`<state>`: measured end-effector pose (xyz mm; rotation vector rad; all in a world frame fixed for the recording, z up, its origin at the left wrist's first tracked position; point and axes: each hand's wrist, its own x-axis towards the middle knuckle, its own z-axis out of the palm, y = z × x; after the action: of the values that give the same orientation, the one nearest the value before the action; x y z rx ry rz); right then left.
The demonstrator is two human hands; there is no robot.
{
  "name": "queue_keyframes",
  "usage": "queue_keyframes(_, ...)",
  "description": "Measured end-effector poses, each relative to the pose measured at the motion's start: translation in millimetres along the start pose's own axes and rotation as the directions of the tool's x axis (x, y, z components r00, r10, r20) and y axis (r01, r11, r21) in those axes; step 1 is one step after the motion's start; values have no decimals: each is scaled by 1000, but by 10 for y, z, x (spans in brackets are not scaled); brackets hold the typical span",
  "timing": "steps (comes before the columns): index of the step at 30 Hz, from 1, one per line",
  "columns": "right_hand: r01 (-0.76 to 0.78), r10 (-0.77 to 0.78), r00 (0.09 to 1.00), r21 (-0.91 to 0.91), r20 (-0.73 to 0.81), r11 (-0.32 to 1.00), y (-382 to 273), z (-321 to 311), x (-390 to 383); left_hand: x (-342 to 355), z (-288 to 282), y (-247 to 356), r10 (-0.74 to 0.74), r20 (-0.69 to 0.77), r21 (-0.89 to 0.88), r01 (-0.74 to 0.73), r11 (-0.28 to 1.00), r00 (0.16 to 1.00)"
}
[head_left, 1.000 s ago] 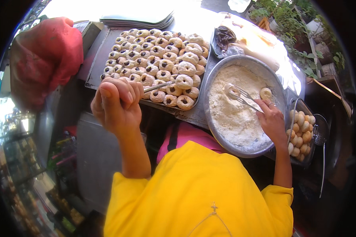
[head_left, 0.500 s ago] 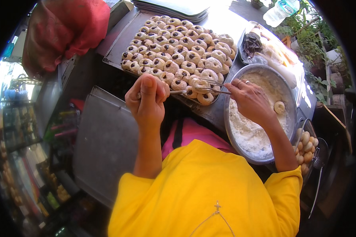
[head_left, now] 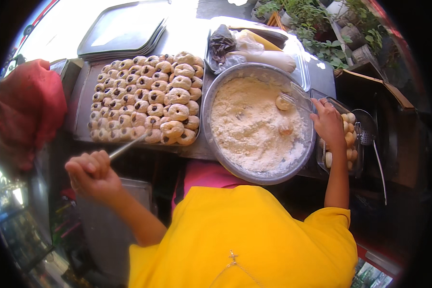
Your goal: The person fills small ring-shaped doughnuts with a dark paste using a piping bag, then places them on a tray. They also use tongs to handle doughnuts in a bowl of white powder and arrange them on the tray.
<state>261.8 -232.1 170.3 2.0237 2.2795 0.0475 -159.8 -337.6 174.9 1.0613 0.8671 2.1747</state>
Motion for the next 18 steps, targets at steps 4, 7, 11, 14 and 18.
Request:
queue_keyframes(4, 91, -90, 996, -74, 17, 993, 218, 297, -11, 96, 112, -24, -11, 14, -36, 11, 999, 1000)
queue_keyframes(7, 110, -110, 993, 3, 46, 994, 138, 506, 81, 128, 172, -77, -9, 77, -53, 13, 999, 997)
queue_keyframes(11, 189, -207, 976, 207, 70, 960, -232, 687, 92, 111, 209, -123, -28, 81, -44, 31, 999, 996)
queue_keyframes(14, 269, -297, 955, 358, 24, 894, -527, 706, -32, 112, 192, -134, -42, 72, -57, 46, 997, 997)
queue_keyframes(18, 314, -311, 948, 344, -66, 885, -638, 514, -340, 108, 131, -52, -1, 72, -50, 5, 999, 997)
